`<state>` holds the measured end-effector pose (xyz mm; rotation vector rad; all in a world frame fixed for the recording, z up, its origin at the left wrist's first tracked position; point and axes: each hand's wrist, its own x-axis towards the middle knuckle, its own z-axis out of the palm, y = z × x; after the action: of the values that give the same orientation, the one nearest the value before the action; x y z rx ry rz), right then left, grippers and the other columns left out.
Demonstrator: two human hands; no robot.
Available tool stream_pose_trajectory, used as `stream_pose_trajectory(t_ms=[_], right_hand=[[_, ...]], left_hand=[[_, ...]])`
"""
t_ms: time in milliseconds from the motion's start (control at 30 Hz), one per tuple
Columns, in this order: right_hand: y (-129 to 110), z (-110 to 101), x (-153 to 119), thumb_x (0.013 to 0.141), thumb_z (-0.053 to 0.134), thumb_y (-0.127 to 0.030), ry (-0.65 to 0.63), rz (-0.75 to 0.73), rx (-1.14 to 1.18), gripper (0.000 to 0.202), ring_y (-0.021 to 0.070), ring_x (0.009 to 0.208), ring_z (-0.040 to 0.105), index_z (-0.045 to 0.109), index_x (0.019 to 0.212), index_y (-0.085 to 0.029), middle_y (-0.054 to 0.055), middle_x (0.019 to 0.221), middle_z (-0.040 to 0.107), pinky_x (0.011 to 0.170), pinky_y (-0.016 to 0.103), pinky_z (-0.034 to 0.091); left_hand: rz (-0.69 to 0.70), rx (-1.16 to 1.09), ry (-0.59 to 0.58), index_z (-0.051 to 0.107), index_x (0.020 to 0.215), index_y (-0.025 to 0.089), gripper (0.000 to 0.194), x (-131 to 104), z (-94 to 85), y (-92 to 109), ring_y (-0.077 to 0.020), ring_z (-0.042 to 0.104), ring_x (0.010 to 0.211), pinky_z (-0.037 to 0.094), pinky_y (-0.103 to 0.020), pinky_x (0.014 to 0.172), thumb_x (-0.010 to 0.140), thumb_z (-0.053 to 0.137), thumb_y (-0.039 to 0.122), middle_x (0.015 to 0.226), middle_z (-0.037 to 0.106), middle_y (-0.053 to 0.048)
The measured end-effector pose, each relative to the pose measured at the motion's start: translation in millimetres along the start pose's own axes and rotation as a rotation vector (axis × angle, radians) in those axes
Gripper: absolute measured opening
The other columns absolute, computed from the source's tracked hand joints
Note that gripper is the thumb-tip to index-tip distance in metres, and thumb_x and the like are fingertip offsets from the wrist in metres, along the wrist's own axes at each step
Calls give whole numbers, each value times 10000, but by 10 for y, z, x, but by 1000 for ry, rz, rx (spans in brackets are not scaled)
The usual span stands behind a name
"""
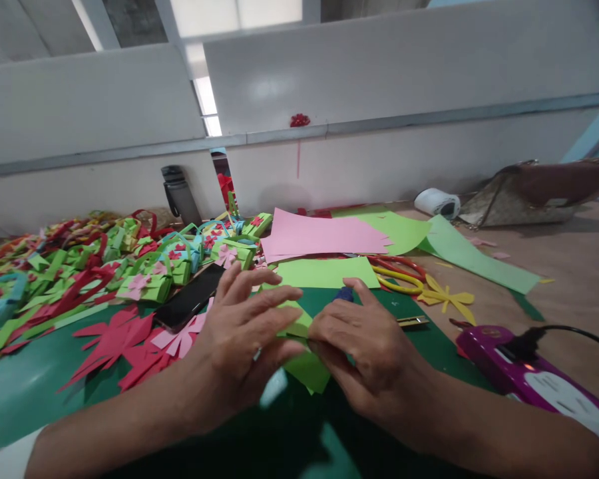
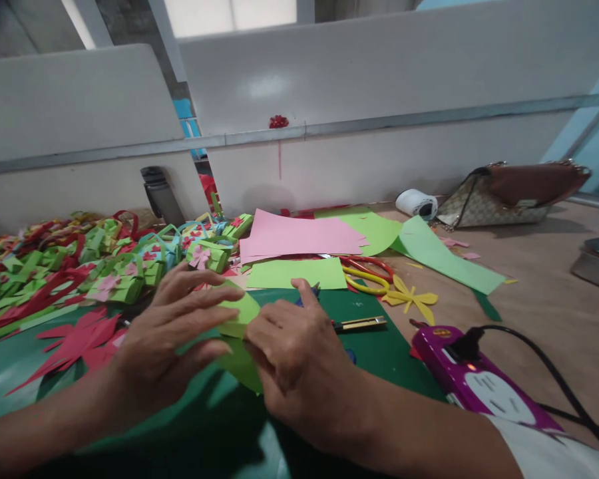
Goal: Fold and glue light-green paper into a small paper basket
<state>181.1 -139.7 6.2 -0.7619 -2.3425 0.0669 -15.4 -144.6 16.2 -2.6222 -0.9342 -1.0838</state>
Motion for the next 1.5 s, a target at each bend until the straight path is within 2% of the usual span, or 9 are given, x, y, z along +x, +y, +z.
stream_pose_trajectory(t_ms=[167,400,500,600,733,900,1300,1400,1500], right_hand=[[0,4,-6,778,438,-71,11,-41,1,169,133,650,513,569,716,-157,4,691,592,983,474,176],[66,-9,26,784,484,-79,15,42,-21,142,106,617,489,547,695,-169,-35,644,546,959,415,206],[73,19,24,789,496,-77,31,43,2,133,104,624,497,552,712,-170,-38,653,553,953,403,213],[52,41,9,804,485,-78,30,34,11,148,108,629,508,563,716,-166,-31,655,564,960,414,211],[12,47,-6,838,456,-99,29,11,-13,173,128,650,534,585,738,-157,-3,676,596,974,450,204],[-16,28,1,829,424,-84,29,-46,-47,194,141,659,528,589,746,-141,24,686,598,989,476,201],[16,16,10,791,413,-47,-7,13,-55,180,135,620,467,561,762,-147,2,661,533,964,480,232],[41,3,3,798,411,-42,-3,49,-36,179,123,600,459,547,750,-148,-7,655,536,923,453,265],[53,-2,-2,803,428,-43,26,78,4,165,113,600,477,540,750,-152,-16,659,556,915,428,267]], left_hand=[[-12,-80,-21,624,784,205,145,-17,90,33,-227,475,1117,271,-478,1037,806,562,76,1061,669,-18],[-74,-95,45,570,831,160,111,81,-140,-16,-225,482,1110,383,-428,973,802,531,60,1069,646,-82],[-45,-64,-27,596,955,164,188,48,-58,-57,-282,383,1219,310,-503,1024,776,647,192,1184,597,-102],[-23,-94,-15,632,842,182,97,6,86,-72,-279,380,1235,306,-515,1021,800,595,103,1171,611,-80],[-39,-126,-25,617,776,174,137,-20,180,-40,-276,380,1244,278,-537,1036,811,553,58,1153,627,-66],[-55,-122,-43,588,802,170,131,-35,176,-4,-263,362,1260,219,-551,1065,837,520,63,1180,618,-67],[-44,-32,-41,593,840,185,168,-17,112,-79,-246,410,1219,191,-546,1057,859,463,80,1154,638,-73],[-66,-30,18,599,898,190,216,24,35,-87,-235,430,1193,266,-518,1031,858,445,44,1121,650,-66],[-143,-53,185,591,925,181,166,38,-88,-64,-211,514,1062,395,-407,938,834,513,66,1020,650,-63]])
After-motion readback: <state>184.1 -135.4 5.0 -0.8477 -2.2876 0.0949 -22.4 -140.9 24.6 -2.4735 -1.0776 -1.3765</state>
